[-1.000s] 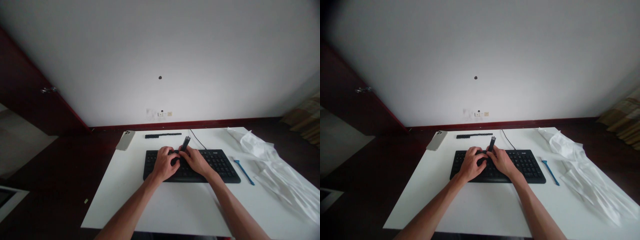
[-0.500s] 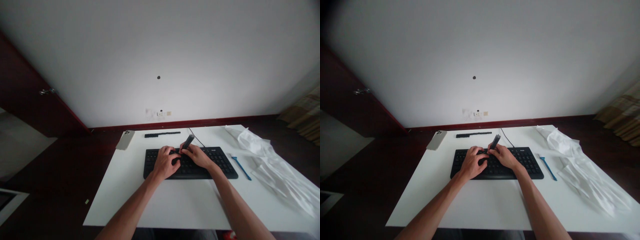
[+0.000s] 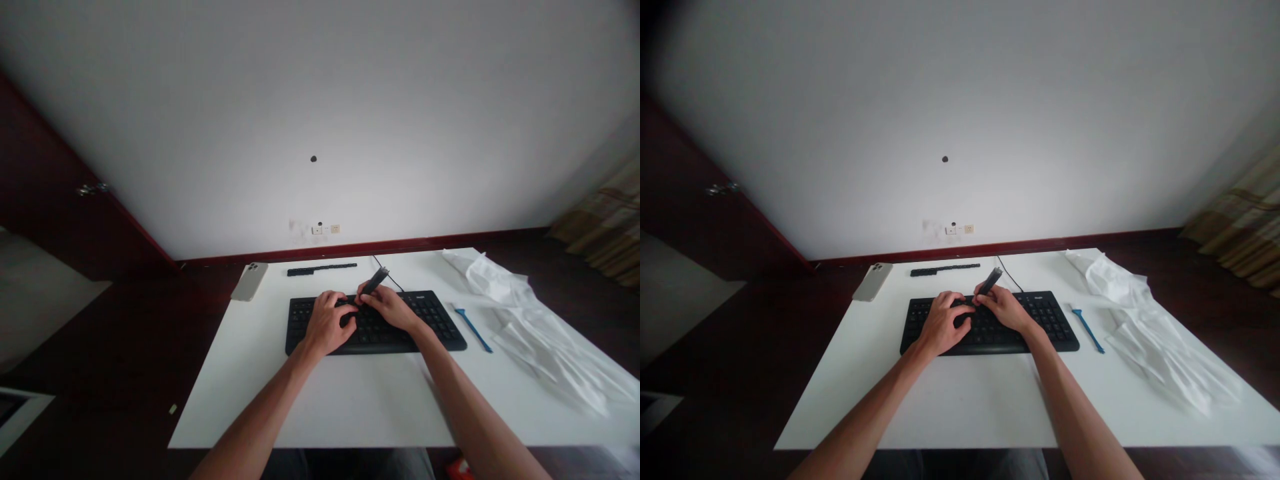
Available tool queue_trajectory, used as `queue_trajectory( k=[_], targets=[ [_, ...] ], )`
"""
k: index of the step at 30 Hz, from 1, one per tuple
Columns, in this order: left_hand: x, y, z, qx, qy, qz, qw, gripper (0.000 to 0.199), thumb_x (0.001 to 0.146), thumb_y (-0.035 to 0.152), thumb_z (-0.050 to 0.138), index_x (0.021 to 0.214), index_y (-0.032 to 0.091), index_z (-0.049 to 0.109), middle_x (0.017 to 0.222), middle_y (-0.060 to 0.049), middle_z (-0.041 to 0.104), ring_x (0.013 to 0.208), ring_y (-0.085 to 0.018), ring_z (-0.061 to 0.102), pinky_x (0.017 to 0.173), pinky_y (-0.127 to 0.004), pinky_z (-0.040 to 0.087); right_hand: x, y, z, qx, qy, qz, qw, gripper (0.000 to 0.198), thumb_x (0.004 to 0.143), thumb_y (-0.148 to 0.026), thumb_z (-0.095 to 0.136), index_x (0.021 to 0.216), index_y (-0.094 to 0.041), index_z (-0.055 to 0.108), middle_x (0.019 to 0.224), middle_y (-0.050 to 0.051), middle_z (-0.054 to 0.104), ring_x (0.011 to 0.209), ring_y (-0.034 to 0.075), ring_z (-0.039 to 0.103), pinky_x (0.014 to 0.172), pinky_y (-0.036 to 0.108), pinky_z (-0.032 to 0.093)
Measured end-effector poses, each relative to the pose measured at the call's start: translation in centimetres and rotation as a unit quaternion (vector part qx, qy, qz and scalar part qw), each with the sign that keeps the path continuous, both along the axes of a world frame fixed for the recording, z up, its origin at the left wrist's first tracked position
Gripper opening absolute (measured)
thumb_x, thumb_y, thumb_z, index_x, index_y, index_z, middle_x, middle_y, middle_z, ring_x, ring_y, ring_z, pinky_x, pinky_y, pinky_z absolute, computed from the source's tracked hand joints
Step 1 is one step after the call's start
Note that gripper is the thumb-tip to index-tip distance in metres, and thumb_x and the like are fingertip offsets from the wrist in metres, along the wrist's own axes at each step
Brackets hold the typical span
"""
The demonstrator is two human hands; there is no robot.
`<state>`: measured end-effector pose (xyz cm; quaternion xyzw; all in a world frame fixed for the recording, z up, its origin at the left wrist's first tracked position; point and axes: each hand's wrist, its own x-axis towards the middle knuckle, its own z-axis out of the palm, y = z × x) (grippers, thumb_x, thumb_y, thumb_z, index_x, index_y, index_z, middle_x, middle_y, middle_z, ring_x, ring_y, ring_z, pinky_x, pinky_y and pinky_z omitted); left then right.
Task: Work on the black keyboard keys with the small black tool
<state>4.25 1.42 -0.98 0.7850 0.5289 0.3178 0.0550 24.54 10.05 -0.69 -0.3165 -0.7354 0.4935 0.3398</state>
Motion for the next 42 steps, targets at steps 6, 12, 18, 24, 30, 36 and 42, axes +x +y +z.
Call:
queue_trajectory(
  k=[6,12,18,24,30,36,42],
  targets=[
    [0.4,0.4,0.2,0.009,0.016,0.020,1.000,0.029,0.089,0.024,0.067,0.117,0.024,0.074,0.121,-0.008,0.060,0.118,-0.027,0.052,0.108,-0.047,0.044,0.0,0.5,-0.9,0.011,0.031,-0.121,0.992,0.028,0.095,-0.044,0.063,0.108,-0.019,0.063,0.089,0.005,0.074,0.087,0.023,0.072,0.087,0.038,0.054],
    [1.6,1.3,-0.1,-0.003,0.038,0.028,0.999,0.024,0.087,0.028,0.071,0.109,0.021,0.072,0.117,-0.009,0.060,0.116,-0.029,0.053,0.103,-0.046,0.046,0.6,0.6,-0.9,0.024,-0.011,-0.112,0.993,0.026,0.095,-0.044,0.061,0.106,-0.020,0.062,0.082,0.003,0.075,0.083,0.023,0.072,0.083,0.037,0.054],
    [1.9,1.7,-0.7,-0.015,-0.007,0.020,1.000,0.022,0.086,0.025,0.071,0.107,0.021,0.071,0.115,-0.007,0.062,0.115,-0.027,0.055,0.104,-0.045,0.045,0.4,0.3,-0.6,0.036,-0.038,-0.109,0.993,0.025,0.095,-0.043,0.060,0.106,-0.020,0.063,0.082,0.003,0.075,0.081,0.023,0.073,0.081,0.036,0.054],
    [1.4,2.2,-0.7,-0.035,-0.046,-0.009,0.998,0.023,0.081,0.019,0.071,0.104,0.020,0.071,0.116,-0.007,0.063,0.117,-0.026,0.056,0.108,-0.044,0.044,0.3,0.1,-0.4,0.055,-0.074,-0.111,0.990,0.021,0.096,-0.040,0.059,0.105,-0.022,0.065,0.082,0.003,0.076,0.077,0.023,0.072,0.077,0.035,0.054],
    [1.2,2.0,-0.9,-0.029,-0.052,-0.014,0.998,0.029,0.080,0.015,0.070,0.108,0.020,0.072,0.123,-0.009,0.061,0.121,-0.027,0.055,0.111,-0.045,0.043,0.4,-0.1,0.3,0.067,-0.099,-0.100,0.988,0.017,0.097,-0.037,0.057,0.102,-0.022,0.064,0.083,0.003,0.076,0.080,0.023,0.073,0.077,0.034,0.052],
    [1.3,1.8,-1.3,-0.005,-0.067,0.023,0.997,0.018,0.087,0.014,0.070,0.101,0.022,0.075,0.120,-0.007,0.062,0.119,-0.025,0.054,0.110,-0.043,0.045,0.1,-0.9,1.5,0.098,-0.142,-0.086,0.981,0.017,0.098,-0.036,0.057,0.104,-0.022,0.066,0.082,0.003,0.075,0.077,0.023,0.072,0.072,0.032,0.048],
    [1.1,2.0,-1.7,-0.001,-0.062,0.051,0.997,0.015,0.088,0.020,0.077,0.103,0.021,0.075,0.114,-0.007,0.065,0.114,-0.025,0.056,0.105,-0.043,0.047,0.4,-1.0,1.8,0.121,-0.162,-0.054,0.978,0.018,0.099,-0.035,0.055,0.106,-0.023,0.067,0.086,0.002,0.075,0.079,0.023,0.070,0.076,0.032,0.048]
  ],
)
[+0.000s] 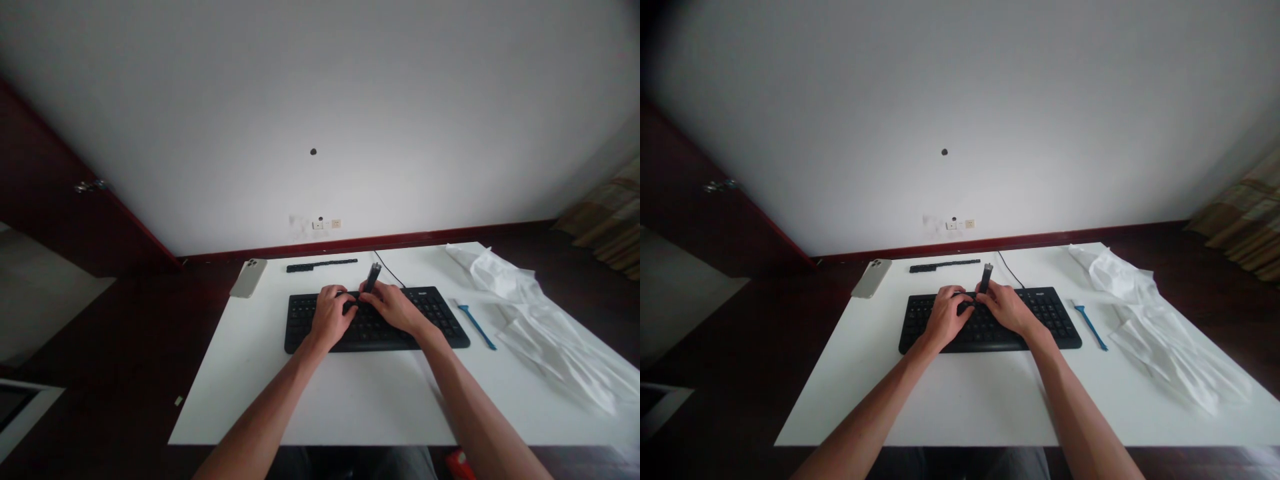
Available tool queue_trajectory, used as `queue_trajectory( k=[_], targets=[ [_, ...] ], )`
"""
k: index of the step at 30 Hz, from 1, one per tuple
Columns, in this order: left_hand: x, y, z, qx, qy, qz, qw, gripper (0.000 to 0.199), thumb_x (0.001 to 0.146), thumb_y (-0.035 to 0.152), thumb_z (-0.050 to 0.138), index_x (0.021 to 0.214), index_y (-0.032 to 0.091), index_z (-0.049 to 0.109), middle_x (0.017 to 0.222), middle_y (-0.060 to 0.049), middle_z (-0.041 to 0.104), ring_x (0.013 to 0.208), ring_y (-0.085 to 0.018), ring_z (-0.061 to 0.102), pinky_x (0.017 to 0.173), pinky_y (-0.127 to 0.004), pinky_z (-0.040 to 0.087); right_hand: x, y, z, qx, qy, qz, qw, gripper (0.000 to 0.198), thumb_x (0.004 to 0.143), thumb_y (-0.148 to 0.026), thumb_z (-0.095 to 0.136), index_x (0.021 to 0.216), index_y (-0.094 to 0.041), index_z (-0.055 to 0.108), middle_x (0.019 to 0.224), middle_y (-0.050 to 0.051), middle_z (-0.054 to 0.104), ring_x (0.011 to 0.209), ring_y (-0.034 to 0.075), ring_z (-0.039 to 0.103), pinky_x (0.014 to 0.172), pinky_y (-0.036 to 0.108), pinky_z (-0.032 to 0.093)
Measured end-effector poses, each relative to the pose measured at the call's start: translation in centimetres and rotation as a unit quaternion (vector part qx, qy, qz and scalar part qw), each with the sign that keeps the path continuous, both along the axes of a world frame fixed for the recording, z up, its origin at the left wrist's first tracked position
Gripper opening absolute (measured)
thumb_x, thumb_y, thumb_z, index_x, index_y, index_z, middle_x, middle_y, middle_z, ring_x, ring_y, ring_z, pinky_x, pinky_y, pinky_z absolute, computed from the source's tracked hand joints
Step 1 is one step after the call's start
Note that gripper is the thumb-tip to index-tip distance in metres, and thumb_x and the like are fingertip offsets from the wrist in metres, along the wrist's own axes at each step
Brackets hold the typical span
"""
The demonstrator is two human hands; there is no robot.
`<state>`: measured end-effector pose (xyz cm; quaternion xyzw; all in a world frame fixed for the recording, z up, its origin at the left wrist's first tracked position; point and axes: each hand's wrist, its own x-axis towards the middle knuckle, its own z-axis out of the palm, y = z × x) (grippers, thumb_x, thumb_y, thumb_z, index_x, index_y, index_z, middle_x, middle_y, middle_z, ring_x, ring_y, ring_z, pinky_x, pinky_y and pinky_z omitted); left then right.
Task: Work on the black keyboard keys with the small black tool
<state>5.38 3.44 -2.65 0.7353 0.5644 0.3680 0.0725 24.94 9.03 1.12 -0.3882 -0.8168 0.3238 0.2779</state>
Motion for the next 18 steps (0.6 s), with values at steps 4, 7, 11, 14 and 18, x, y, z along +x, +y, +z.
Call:
queue_trajectory(
  k=[4,7,11,14,18],
  targets=[
    [0.02,0.08,0.00,0.001,0.029,-0.007,1.000,0.010,0.091,0.022,0.075,0.101,0.021,0.074,0.108,-0.005,0.066,0.108,-0.024,0.057,0.101,-0.042,0.047,0.39,0.32,-0.08,0.001,0.004,0.023,1.000,0.020,0.101,-0.037,0.053,0.105,-0.023,0.067,0.092,0.003,0.076,0.085,0.024,0.071,0.082,0.033,0.049],
    [0.10,0.15,0.09,0.006,0.062,-0.014,0.998,0.010,0.092,0.022,0.074,0.101,0.020,0.072,0.104,-0.005,0.067,0.104,-0.024,0.057,0.097,-0.042,0.047,0.35,0.35,-0.24,0.009,0.007,0.036,0.999,0.020,0.101,-0.037,0.053,0.107,-0.024,0.067,0.097,0.004,0.077,0.089,0.025,0.072,0.085,0.034,0.050],
    [0.18,0.25,-0.01,0.001,0.074,-0.014,0.997,0.010,0.093,0.022,0.072,0.102,0.019,0.071,0.103,-0.005,0.067,0.101,-0.024,0.058,0.094,-0.042,0.047,0.12,0.09,-0.34,0.030,0.001,0.048,0.998,0.020,0.102,-0.036,0.052,0.109,-0.024,0.067,0.102,0.006,0.077,0.092,0.026,0.072,0.085,0.035,0.050],
    [0.20,0.36,-0.23,-0.011,0.053,-0.008,0.998,0.010,0.092,0.023,0.074,0.101,0.019,0.071,0.101,-0.004,0.068,0.101,-0.024,0.059,0.094,-0.041,0.047,0.32,0.16,-0.36,0.017,0.008,0.046,0.999,0.020,0.101,-0.037,0.053,0.109,-0.024,0.067,0.101,0.005,0.077,0.092,0.026,0.072,0.087,0.036,0.051],
    [-0.02,0.59,-0.20,-0.026,0.034,-0.009,0.999,0.009,0.090,0.023,0.076,0.099,0.020,0.073,0.099,-0.004,0.069,0.100,-0.024,0.059,0.095,-0.040,0.046,0.89,0.70,-0.54,-0.008,0.029,0.050,0.998,0.023,0.101,-0.041,0.054,0.106,-0.023,0.068,0.097,0.004,0.076,0.090,0.024,0.070,0.089,0.036,0.051]
  ],
)
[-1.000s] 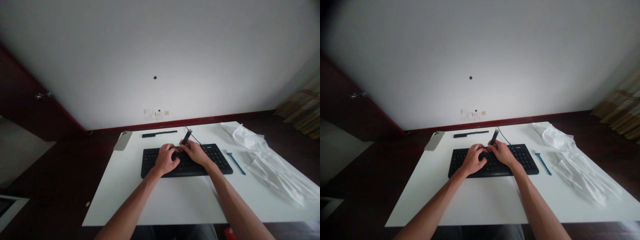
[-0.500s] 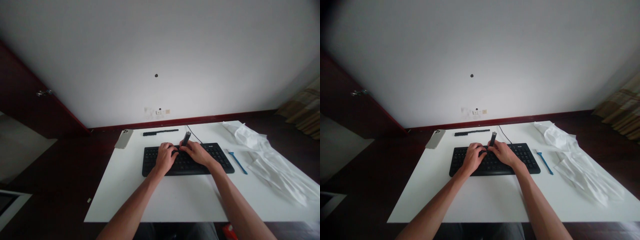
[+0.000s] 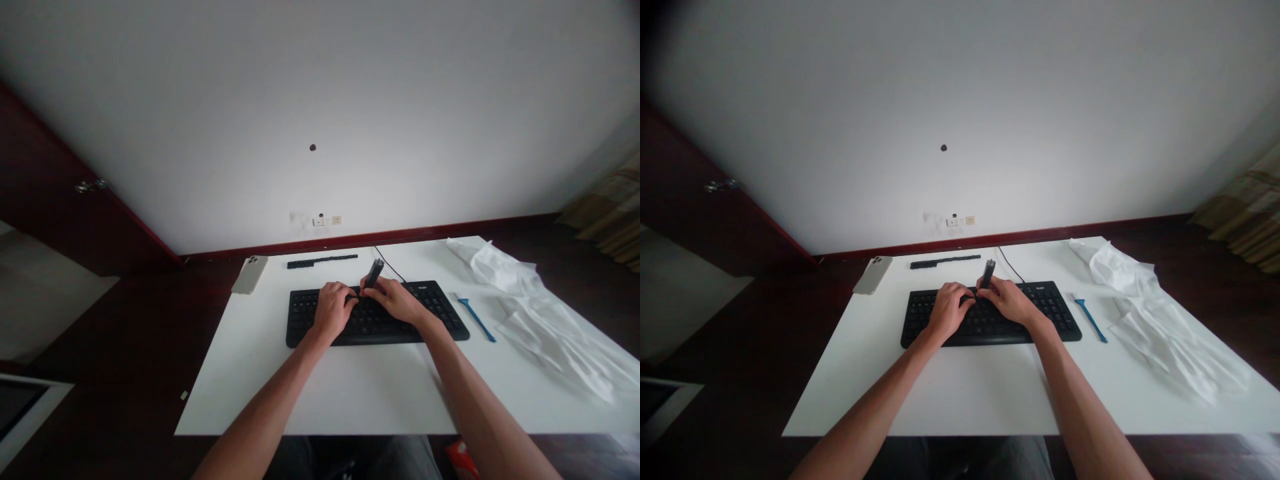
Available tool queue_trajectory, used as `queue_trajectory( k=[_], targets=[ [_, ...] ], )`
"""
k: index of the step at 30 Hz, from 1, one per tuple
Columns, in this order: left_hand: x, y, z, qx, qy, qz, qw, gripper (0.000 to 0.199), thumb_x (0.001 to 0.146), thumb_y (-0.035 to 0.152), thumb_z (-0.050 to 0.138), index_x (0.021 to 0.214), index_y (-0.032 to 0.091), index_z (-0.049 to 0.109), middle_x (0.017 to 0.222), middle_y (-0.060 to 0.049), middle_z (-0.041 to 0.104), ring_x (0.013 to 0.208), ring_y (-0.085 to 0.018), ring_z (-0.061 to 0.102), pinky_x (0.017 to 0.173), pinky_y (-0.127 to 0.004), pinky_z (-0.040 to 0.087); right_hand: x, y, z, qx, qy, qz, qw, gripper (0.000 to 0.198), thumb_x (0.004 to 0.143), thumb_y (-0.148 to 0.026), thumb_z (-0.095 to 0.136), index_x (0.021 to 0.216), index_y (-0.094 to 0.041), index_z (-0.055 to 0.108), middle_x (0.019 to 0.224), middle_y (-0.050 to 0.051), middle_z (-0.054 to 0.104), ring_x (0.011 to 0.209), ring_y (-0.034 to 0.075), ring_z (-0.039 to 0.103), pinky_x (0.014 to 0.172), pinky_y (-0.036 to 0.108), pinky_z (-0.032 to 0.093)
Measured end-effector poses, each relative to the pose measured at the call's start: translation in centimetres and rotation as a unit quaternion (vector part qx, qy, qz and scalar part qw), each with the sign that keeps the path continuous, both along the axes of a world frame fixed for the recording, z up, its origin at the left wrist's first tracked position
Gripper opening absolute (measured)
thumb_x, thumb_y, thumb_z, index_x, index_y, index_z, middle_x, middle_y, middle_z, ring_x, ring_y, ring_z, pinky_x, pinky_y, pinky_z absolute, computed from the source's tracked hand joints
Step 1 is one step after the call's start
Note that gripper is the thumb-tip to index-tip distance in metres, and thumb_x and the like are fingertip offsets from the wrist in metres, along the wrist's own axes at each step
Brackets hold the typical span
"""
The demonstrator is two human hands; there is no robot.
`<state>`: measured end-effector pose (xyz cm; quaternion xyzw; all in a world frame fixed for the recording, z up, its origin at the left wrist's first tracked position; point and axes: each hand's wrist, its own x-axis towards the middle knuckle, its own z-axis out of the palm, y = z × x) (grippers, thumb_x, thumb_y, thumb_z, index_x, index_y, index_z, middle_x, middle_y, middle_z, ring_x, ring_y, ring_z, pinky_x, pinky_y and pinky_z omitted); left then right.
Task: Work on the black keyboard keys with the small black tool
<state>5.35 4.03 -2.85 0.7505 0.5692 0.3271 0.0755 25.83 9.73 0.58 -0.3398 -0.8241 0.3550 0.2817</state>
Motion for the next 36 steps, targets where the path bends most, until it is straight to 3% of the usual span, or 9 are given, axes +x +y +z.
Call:
queue_trajectory(
  k=[6,13,20,30,36],
  targets=[
    [-0.8,0.3,0.5,-0.015,-0.004,-0.045,0.999,0.011,0.089,0.022,0.078,0.099,0.021,0.075,0.098,-0.003,0.070,0.101,-0.023,0.060,0.094,-0.037,0.048,0.3,0.6,-0.4,-0.025,0.030,0.012,0.999,0.025,0.101,-0.043,0.053,0.100,-0.022,0.067,0.092,0.003,0.074,0.090,0.023,0.069,0.090,0.035,0.051],
    [-0.4,0.1,0.6,0.007,0.036,-0.039,0.999,0.007,0.093,0.023,0.073,0.099,0.019,0.071,0.100,-0.004,0.067,0.101,-0.023,0.059,0.095,-0.038,0.048,0.3,0.7,-0.4,-0.066,0.050,0.016,0.996,0.029,0.099,-0.048,0.055,0.098,-0.021,0.066,0.092,0.006,0.074,0.093,0.025,0.069,0.092,0.039,0.052],
    [-0.5,0.1,0.2,0.017,0.014,-0.037,0.999,0.008,0.094,0.022,0.072,0.102,0.019,0.072,0.101,-0.003,0.068,0.100,-0.021,0.060,0.094,-0.036,0.049,0.4,0.9,-0.9,-0.080,0.083,0.017,0.993,0.031,0.099,-0.049,0.056,0.102,-0.020,0.064,0.091,0.006,0.073,0.090,0.024,0.069,0.090,0.038,0.053],
    [-0.5,-0.4,0.5,0.012,0.000,-0.019,1.000,0.026,0.092,0.023,0.074,0.118,0.022,0.072,0.110,-0.005,0.067,0.105,-0.022,0.060,0.099,-0.038,0.050,-0.2,0.6,-1.3,-0.046,0.102,-0.081,0.990,0.026,0.097,-0.045,0.058,0.103,-0.021,0.064,0.089,0.004,0.074,0.089,0.023,0.070,0.089,0.037,0.052],
    [0.6,-0.2,1.2,0.015,0.036,-0.024,0.999,0.019,0.091,0.030,0.075,0.108,0.023,0.075,0.111,-0.005,0.065,0.106,-0.025,0.058,0.098,-0.041,0.048,0.3,0.8,-1.1,-0.063,0.091,-0.113,0.987,0.023,0.096,-0.042,0.058,0.104,-0.021,0.061,0.082,0.002,0.075,0.083,0.022,0.071,0.082,0.035,0.052]
  ],
)
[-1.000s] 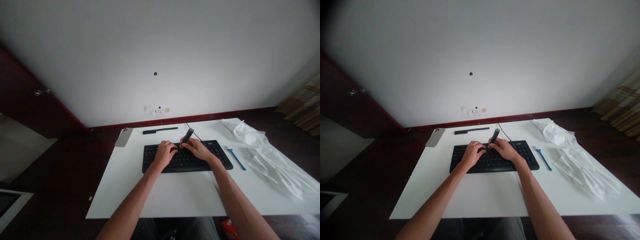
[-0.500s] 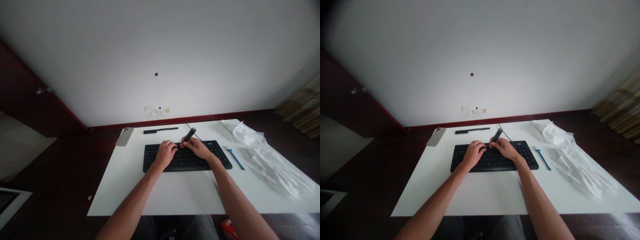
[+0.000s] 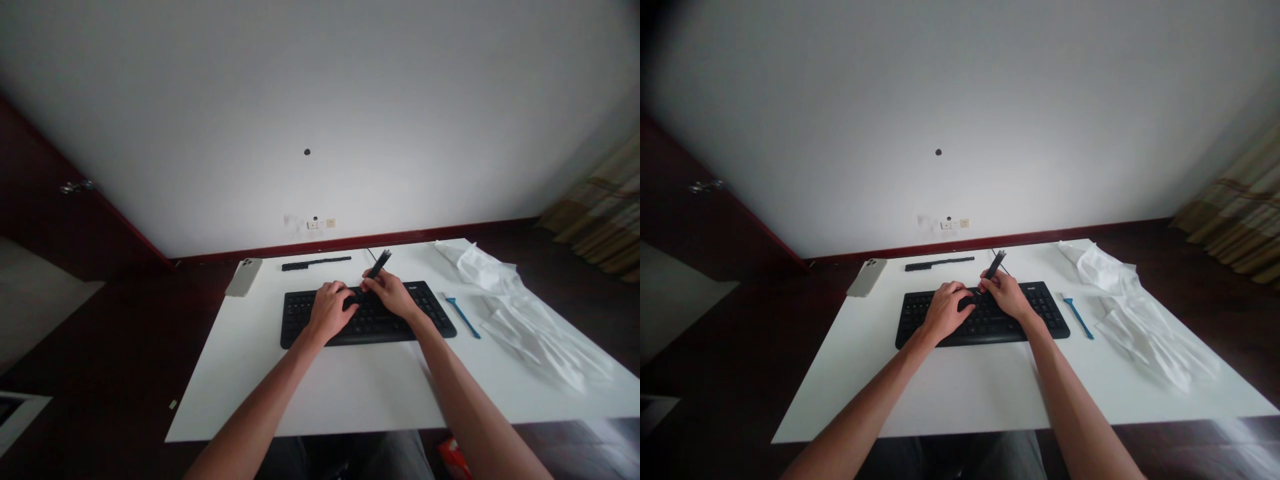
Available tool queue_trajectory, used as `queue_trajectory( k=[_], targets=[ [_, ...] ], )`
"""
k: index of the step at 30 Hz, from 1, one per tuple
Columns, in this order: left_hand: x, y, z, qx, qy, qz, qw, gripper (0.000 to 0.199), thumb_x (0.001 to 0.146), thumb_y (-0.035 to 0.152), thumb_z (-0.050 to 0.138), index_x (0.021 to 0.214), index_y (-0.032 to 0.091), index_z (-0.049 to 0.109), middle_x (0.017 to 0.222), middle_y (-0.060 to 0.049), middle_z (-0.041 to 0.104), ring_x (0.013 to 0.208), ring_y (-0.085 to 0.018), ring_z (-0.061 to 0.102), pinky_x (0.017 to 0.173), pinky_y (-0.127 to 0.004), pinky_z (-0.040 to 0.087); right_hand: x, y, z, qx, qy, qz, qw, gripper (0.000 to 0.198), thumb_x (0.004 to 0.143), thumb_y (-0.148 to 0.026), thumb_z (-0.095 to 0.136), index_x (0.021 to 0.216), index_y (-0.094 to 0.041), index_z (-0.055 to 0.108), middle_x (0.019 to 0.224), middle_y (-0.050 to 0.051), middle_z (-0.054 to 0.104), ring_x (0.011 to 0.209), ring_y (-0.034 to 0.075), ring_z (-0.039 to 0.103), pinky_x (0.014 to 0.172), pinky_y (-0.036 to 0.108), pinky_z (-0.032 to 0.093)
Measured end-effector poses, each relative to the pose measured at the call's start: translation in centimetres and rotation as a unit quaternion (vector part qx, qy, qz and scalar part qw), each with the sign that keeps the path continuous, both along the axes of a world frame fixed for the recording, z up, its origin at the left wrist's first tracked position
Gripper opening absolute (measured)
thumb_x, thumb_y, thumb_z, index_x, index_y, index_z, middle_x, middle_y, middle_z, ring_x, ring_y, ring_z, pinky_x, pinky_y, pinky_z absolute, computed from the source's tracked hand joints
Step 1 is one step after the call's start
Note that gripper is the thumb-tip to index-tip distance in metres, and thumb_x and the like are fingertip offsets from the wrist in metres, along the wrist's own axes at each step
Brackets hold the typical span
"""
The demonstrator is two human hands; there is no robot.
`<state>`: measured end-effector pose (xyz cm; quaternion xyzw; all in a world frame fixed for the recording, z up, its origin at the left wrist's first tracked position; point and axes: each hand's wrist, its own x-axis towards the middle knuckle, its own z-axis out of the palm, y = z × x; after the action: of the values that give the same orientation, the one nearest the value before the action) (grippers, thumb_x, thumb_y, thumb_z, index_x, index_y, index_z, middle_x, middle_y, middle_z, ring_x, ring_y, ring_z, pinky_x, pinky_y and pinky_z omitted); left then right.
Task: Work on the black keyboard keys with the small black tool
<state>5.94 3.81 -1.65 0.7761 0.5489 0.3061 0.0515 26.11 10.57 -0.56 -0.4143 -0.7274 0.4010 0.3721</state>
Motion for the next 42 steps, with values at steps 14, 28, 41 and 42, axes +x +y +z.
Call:
queue_trajectory(
  k=[14,28,41,42],
  targets=[
    [1.1,0.7,-0.5,-0.008,-0.013,-0.006,1.000,0.003,0.093,0.020,0.072,0.094,0.020,0.070,0.097,-0.004,0.067,0.097,-0.022,0.061,0.091,-0.037,0.048,0.2,0.3,-0.4,0.014,-0.032,0.017,0.999,0.022,0.097,-0.041,0.058,0.106,-0.021,0.063,0.082,0.003,0.076,0.079,0.022,0.073,0.078,0.035,0.054],
    [1.9,0.1,-0.1,-0.001,-0.014,0.017,1.000,0.016,0.088,0.030,0.077,0.103,0.024,0.073,0.108,-0.005,0.065,0.104,-0.025,0.058,0.095,-0.042,0.048,0.2,0.0,0.1,0.013,-0.039,0.011,0.999,0.020,0.096,-0.040,0.058,0.104,-0.022,0.063,0.083,0.003,0.076,0.079,0.023,0.073,0.080,0.036,0.055],
    [2.0,0.4,-0.2,-0.003,-0.025,-0.007,1.000,0.015,0.084,0.019,0.070,0.099,0.022,0.069,0.103,-0.005,0.063,0.107,-0.025,0.057,0.100,-0.041,0.046,0.6,0.0,0.4,-0.006,-0.042,0.023,0.999,0.025,0.093,-0.040,0.063,0.105,-0.019,0.069,0.081,0.004,0.077,0.078,0.024,0.074,0.074,0.034,0.055],
    [2.0,0.4,-0.2,-0.001,-0.025,-0.007,1.000,0.015,0.085,0.019,0.069,0.099,0.021,0.070,0.104,-0.005,0.063,0.107,-0.025,0.057,0.100,-0.041,0.046,0.6,0.0,0.4,-0.011,-0.036,0.029,0.999,0.025,0.093,-0.040,0.062,0.105,-0.019,0.069,0.082,0.005,0.077,0.079,0.024,0.074,0.075,0.034,0.055]
  ],
)
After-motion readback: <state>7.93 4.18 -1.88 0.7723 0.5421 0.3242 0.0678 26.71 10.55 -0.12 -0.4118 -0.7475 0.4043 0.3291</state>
